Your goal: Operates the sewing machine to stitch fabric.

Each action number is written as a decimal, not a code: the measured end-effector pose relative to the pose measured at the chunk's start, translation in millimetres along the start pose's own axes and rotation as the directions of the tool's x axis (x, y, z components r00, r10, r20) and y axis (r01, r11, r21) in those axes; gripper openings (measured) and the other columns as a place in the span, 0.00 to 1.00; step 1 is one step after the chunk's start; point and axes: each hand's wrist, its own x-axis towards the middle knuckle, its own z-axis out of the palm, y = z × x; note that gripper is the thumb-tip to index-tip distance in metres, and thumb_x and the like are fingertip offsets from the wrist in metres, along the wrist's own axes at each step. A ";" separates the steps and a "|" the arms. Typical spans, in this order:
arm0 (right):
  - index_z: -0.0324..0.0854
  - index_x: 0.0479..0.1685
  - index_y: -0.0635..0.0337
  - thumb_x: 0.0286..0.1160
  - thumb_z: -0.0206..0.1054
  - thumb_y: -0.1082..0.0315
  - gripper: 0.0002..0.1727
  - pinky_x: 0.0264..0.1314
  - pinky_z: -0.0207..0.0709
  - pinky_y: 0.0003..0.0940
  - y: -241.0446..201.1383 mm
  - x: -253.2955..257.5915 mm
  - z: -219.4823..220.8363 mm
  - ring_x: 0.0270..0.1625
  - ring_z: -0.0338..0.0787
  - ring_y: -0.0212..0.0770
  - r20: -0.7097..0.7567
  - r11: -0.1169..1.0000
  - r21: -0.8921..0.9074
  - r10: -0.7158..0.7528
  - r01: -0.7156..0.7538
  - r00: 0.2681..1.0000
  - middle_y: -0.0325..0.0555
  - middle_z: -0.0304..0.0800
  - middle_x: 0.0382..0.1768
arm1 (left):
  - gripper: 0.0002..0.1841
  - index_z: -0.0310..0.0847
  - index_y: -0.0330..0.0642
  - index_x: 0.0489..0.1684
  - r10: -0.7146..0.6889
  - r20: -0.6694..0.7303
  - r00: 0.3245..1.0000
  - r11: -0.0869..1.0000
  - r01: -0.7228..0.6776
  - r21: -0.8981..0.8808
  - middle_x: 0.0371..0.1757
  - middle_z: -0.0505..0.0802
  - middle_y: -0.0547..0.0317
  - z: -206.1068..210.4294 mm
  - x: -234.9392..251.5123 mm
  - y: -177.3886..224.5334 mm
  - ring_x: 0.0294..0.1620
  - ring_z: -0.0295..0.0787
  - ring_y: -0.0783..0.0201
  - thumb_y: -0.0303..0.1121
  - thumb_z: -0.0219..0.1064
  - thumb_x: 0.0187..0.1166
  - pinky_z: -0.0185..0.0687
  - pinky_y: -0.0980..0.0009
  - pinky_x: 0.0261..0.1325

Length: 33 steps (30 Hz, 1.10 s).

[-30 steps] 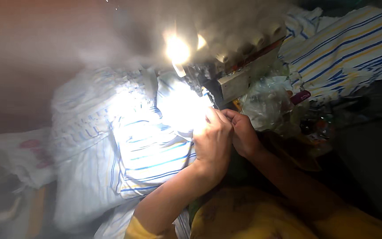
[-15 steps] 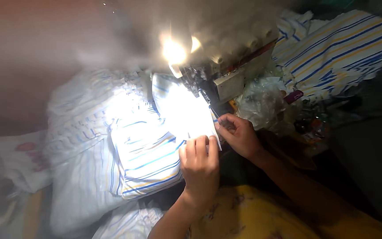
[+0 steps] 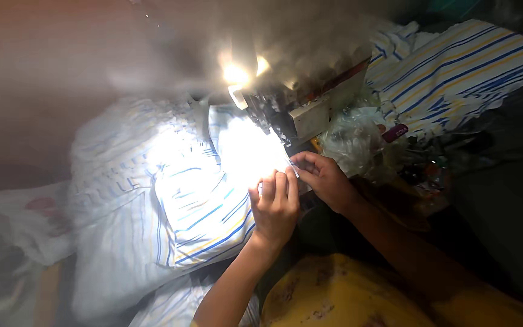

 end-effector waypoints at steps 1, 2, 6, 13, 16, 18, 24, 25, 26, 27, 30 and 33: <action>0.83 0.49 0.66 0.79 0.64 0.78 0.06 0.40 0.78 0.14 -2.0 1.8 -0.3 0.32 0.83 0.17 0.001 1.000 0.020 0.021 -0.021 1.000 0.36 0.87 0.33 | 0.08 0.95 0.43 0.39 -0.016 -0.016 1.000 1.000 0.016 -0.011 0.31 0.91 0.58 3.3 2.0 -1.1 0.40 0.83 0.58 0.26 0.67 0.72 0.62 0.60 0.51; 0.83 0.48 0.65 0.79 0.65 0.77 0.05 0.40 0.78 0.14 -3.5 3.1 -0.4 0.31 0.82 0.18 -0.010 0.999 0.033 0.042 -0.042 0.999 0.35 0.87 0.33 | 0.08 0.95 0.44 0.39 -0.032 -0.033 0.999 0.999 0.031 -0.025 0.30 0.90 0.58 6.5 3.4 -2.3 0.40 0.84 0.58 0.26 0.68 0.72 0.63 0.60 0.51; 0.83 0.40 0.64 0.80 0.67 0.74 0.02 0.33 0.76 0.14 -1.1 4.3 -0.9 0.25 0.80 0.19 -0.072 0.997 0.044 0.064 -0.061 0.995 0.33 0.83 0.25 | 0.07 0.95 0.46 0.38 -0.083 -0.067 0.994 0.985 0.071 -0.156 0.30 0.92 0.59 14.4 2.9 -9.0 0.45 0.87 0.57 0.29 0.70 0.73 0.64 0.56 0.57; 0.84 0.36 0.63 0.82 0.60 0.76 0.08 0.34 0.79 0.17 -2.2 1.4 -2.3 0.24 0.81 0.21 -0.077 0.992 0.113 0.062 -0.053 0.995 0.32 0.83 0.23 | 0.06 0.95 0.48 0.34 -0.094 -0.063 0.994 0.962 0.075 -0.261 0.33 0.95 0.62 16.2 2.0 -8.9 0.49 0.88 0.55 0.33 0.70 0.74 0.65 0.56 0.53; 0.85 0.32 0.59 0.83 0.57 0.73 0.13 0.35 0.79 0.18 -2.8 2.1 -2.8 0.25 0.82 0.22 -0.053 0.990 0.138 0.043 -0.035 0.998 0.29 0.83 0.23 | 0.07 0.95 0.49 0.34 -0.066 -0.065 0.996 0.972 0.049 -0.232 0.35 0.96 0.62 16.7 2.3 -6.8 0.53 0.89 0.56 0.33 0.70 0.75 0.67 0.56 0.55; 0.84 0.31 0.57 0.82 0.61 0.70 0.10 0.34 0.79 0.18 -0.9 4.6 -2.1 0.24 0.81 0.22 -0.049 0.995 0.101 0.022 -0.017 0.999 0.30 0.82 0.21 | 0.07 0.94 0.48 0.31 -0.052 -0.092 0.994 0.967 0.027 -0.255 0.35 0.95 0.61 20.5 0.6 -8.2 0.55 0.88 0.55 0.33 0.70 0.74 0.68 0.57 0.57; 0.84 0.32 0.60 0.82 0.60 0.74 0.10 0.33 0.80 0.18 -6.3 4.0 -0.4 0.24 0.82 0.21 -0.094 0.998 0.054 0.012 -0.007 0.996 0.31 0.82 0.21 | 0.22 0.85 0.36 0.61 0.015 -0.079 0.997 0.944 -0.040 -0.326 0.65 0.91 0.43 32.3 -21.8 -21.3 0.70 0.86 0.50 0.43 0.66 0.77 0.77 0.63 0.71; 0.83 0.33 0.61 0.83 0.60 0.74 0.10 0.33 0.81 0.17 -7.0 2.4 0.0 0.24 0.83 0.21 -0.091 0.999 0.041 0.016 -0.012 0.996 0.31 0.83 0.22 | 0.19 0.87 0.34 0.61 0.023 -0.059 0.998 0.949 -0.041 -0.314 0.65 0.92 0.43 31.9 -23.7 -24.0 0.71 0.87 0.51 0.36 0.67 0.78 0.78 0.64 0.73; 0.83 0.34 0.62 0.83 0.60 0.74 0.09 0.33 0.81 0.17 -7.3 1.2 1.1 0.25 0.84 0.21 -0.094 0.999 0.029 0.016 -0.013 0.995 0.32 0.83 0.22 | 0.14 0.90 0.34 0.57 0.031 -0.057 0.998 0.958 -0.046 -0.284 0.63 0.94 0.45 30.0 -23.8 -26.4 0.69 0.89 0.54 0.31 0.66 0.79 0.79 0.66 0.70; 0.82 0.34 0.63 0.83 0.61 0.74 0.09 0.34 0.82 0.16 -6.8 0.7 2.6 0.25 0.85 0.21 -0.103 1.000 0.022 0.010 -0.007 0.995 0.32 0.84 0.22 | 0.11 0.93 0.36 0.51 0.040 -0.063 0.997 0.965 -0.055 -0.257 0.59 0.95 0.48 25.6 -21.9 -28.6 0.66 0.91 0.56 0.28 0.65 0.79 0.80 0.68 0.66; 0.83 0.35 0.64 0.82 0.64 0.72 0.08 0.32 0.81 0.15 -2.6 6.2 7.8 0.24 0.84 0.19 -0.138 0.995 -0.074 -0.070 0.061 0.988 0.33 0.84 0.22 | 0.10 0.94 0.36 0.45 0.024 -0.039 0.999 0.971 -0.032 -0.236 0.54 0.97 0.48 12.3 -8.7 -31.5 0.59 0.95 0.57 0.23 0.65 0.76 0.84 0.70 0.60; 0.84 0.30 0.64 0.78 0.67 0.69 0.10 0.25 0.72 0.15 4.1 28.0 12.0 0.19 0.76 0.18 -0.192 0.955 -0.231 -0.235 0.189 0.953 0.34 0.79 0.18 | 0.11 0.95 0.36 0.45 -0.059 -0.021 0.998 0.978 0.053 -0.203 0.46 0.98 0.48 11.9 8.0 -32.9 0.41 0.97 0.57 0.21 0.70 0.70 0.86 0.68 0.42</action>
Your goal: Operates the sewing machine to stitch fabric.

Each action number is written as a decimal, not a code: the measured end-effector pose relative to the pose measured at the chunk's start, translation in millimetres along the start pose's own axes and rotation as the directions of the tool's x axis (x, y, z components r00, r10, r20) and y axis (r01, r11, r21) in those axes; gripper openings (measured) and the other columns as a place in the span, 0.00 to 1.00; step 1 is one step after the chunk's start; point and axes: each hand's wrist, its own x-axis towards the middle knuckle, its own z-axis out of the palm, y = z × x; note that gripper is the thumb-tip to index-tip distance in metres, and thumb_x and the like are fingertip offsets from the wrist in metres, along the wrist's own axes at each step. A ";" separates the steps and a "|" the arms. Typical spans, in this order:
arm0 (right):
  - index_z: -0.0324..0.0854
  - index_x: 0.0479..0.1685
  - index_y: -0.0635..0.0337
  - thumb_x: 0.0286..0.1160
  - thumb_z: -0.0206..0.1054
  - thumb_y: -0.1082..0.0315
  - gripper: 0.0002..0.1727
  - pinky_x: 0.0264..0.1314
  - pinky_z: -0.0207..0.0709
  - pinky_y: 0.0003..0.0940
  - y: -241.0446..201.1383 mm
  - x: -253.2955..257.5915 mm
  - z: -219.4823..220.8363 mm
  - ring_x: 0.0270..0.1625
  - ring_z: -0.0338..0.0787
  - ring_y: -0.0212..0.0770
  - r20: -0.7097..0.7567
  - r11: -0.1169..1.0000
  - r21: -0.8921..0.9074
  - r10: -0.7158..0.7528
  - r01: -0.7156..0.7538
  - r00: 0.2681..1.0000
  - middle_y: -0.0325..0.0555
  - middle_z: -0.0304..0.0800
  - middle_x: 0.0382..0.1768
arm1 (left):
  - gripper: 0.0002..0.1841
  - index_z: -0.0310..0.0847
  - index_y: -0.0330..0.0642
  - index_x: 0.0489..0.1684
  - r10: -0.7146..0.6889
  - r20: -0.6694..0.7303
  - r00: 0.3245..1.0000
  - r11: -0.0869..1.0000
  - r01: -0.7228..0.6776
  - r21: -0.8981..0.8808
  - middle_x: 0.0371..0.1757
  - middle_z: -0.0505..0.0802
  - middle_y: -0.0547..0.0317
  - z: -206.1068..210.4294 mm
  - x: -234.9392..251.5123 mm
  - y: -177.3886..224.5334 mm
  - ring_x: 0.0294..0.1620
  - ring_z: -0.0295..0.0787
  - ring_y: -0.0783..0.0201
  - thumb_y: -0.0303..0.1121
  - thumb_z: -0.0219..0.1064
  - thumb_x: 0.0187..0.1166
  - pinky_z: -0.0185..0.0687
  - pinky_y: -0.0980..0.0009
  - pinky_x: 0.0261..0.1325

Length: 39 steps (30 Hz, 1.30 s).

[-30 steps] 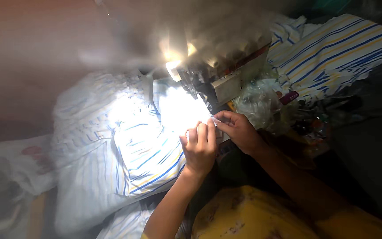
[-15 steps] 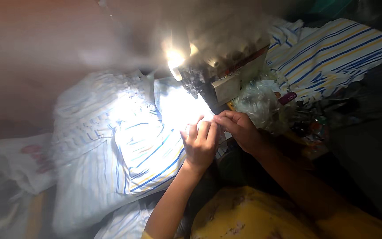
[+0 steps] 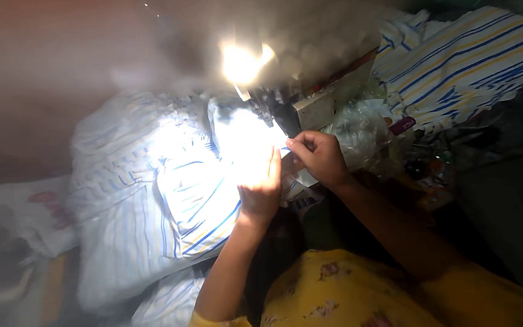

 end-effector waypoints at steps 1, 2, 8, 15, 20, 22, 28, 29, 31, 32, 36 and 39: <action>0.82 0.24 0.61 0.76 0.68 0.68 0.12 0.22 0.67 0.14 2.6 8.3 4.5 0.17 0.71 0.17 -0.042 0.998 -0.030 -0.049 0.048 0.998 0.31 0.75 0.15 | 0.10 0.95 0.35 0.44 -0.031 0.004 1.000 1.000 0.031 0.002 0.38 0.97 0.47 0.9 6.2 -1.0 0.31 0.93 0.55 0.21 0.72 0.68 0.83 0.65 0.32; 0.76 0.18 0.58 0.74 0.68 0.68 0.15 0.21 0.61 0.15 3.2 17.0 8.8 0.16 0.66 0.18 -0.073 0.996 -0.060 -0.068 0.063 0.995 0.29 0.69 0.14 | 0.10 0.95 0.35 0.44 -0.065 0.045 0.997 0.998 0.065 0.004 0.31 0.94 0.46 0.2 12.1 -2.4 0.25 0.90 0.52 0.21 0.72 0.67 0.80 0.61 0.26; 0.56 0.08 0.50 0.74 0.66 0.68 0.27 0.24 0.53 0.24 -3.6 41.6 17.6 0.17 0.59 0.24 -0.072 0.985 -0.172 -0.038 0.025 0.997 0.29 0.58 0.12 | 0.16 0.88 0.29 0.58 -0.250 0.392 0.886 0.962 0.273 -0.003 0.63 0.91 0.35 2.4 50.1 -17.7 0.65 0.87 0.36 0.23 0.60 0.77 0.76 0.39 0.62; 0.62 0.07 0.49 0.79 0.66 0.61 0.27 0.19 0.55 0.21 -11.5 20.0 10.0 0.14 0.61 0.21 -0.033 0.987 -0.160 -0.024 0.019 0.999 0.27 0.61 0.10 | 0.17 0.76 0.23 0.67 -0.556 0.565 0.610 0.811 0.548 0.206 0.64 0.85 0.32 -38.0 76.8 4.5 0.63 0.85 0.42 0.26 0.56 0.87 0.80 0.51 0.63; 0.75 0.14 0.54 0.82 0.65 0.60 0.22 0.21 0.64 0.25 -18.6 4.8 4.5 0.16 0.71 0.24 0.220 0.983 -0.185 0.026 0.016 0.975 0.32 0.73 0.12 | 0.03 0.86 0.32 0.33 -0.396 0.637 0.661 0.918 0.296 0.263 0.27 0.88 0.44 -73.0 45.9 47.4 0.29 0.90 0.46 0.23 0.71 0.70 0.81 0.56 0.26; 0.83 0.25 0.56 0.79 0.65 0.66 0.12 0.25 0.65 0.20 -14.3 2.9 -0.3 0.20 0.72 0.21 0.295 0.994 -0.111 0.021 0.012 0.955 0.31 0.76 0.17 | 0.09 0.86 0.27 0.44 -0.307 0.727 0.614 0.950 0.235 0.204 0.37 0.90 0.40 -75.5 41.7 66.1 0.37 0.93 0.46 0.25 0.66 0.76 0.86 0.58 0.32; 0.84 0.34 0.66 0.85 0.62 0.64 0.15 0.26 0.69 0.38 -8.7 9.1 -25.1 0.21 0.75 0.39 0.011 0.908 -0.417 -0.051 0.051 0.999 0.48 0.78 0.21 | 0.06 0.86 0.27 0.39 -0.173 0.691 0.702 0.959 0.279 -0.043 0.36 0.89 0.42 -49.5 43.2 74.5 0.41 0.92 0.48 0.23 0.66 0.78 0.86 0.60 0.36; 0.84 0.34 0.68 0.85 0.62 0.65 0.15 0.28 0.70 0.42 -10.3 10.1 -28.8 0.22 0.76 0.42 0.005 0.890 -0.452 -0.064 0.060 0.998 0.50 0.79 0.22 | 0.02 0.86 0.28 0.34 -0.168 0.599 0.783 0.956 0.277 -0.094 0.30 0.88 0.43 -47.1 42.6 72.4 0.35 0.92 0.49 0.20 0.69 0.72 0.85 0.61 0.31; 0.84 0.34 0.68 0.85 0.63 0.64 0.15 0.29 0.69 0.41 -13.5 12.2 -43.0 0.23 0.75 0.40 0.101 0.887 -0.456 -0.029 0.072 0.995 0.48 0.78 0.21 | 0.02 0.85 0.31 0.30 -0.179 0.457 0.871 0.954 0.267 -0.135 0.24 0.86 0.47 -45.9 43.5 64.0 0.28 0.90 0.52 0.16 0.71 0.66 0.82 0.63 0.26; 0.85 0.33 0.67 0.85 0.64 0.64 0.15 0.28 0.70 0.39 -15.2 13.2 -52.8 0.22 0.75 0.38 0.194 0.903 -0.424 0.009 0.075 0.981 0.46 0.79 0.20 | 0.04 0.86 0.31 0.32 -0.194 0.400 0.896 0.951 0.272 -0.146 0.24 0.86 0.48 -48.1 44.6 59.1 0.28 0.89 0.52 0.15 0.71 0.65 0.82 0.63 0.26; 0.87 0.56 0.58 0.85 0.60 0.62 0.14 0.30 0.80 0.18 -33.4 12.8 -75.3 0.29 0.84 0.20 0.493 0.964 -0.152 -0.118 0.219 0.862 0.33 0.90 0.37 | 0.05 0.88 0.36 0.38 -0.135 -0.043 0.990 0.977 0.126 -0.173 0.35 0.92 0.51 -59.3 41.1 46.6 0.40 0.92 0.58 0.21 0.66 0.72 0.86 0.68 0.47; 0.88 0.60 0.57 0.81 0.63 0.52 0.22 0.70 0.78 0.24 -55.4 21.0 -55.6 0.71 0.81 0.31 0.663 0.828 0.216 -0.513 0.517 0.545 0.43 0.84 0.67 | 0.05 0.85 0.44 0.44 0.063 -0.328 0.943 0.990 -0.100 -0.100 0.47 0.93 0.58 -72.6 17.3 61.4 0.60 0.83 0.63 0.27 0.62 0.84 0.64 0.64 0.70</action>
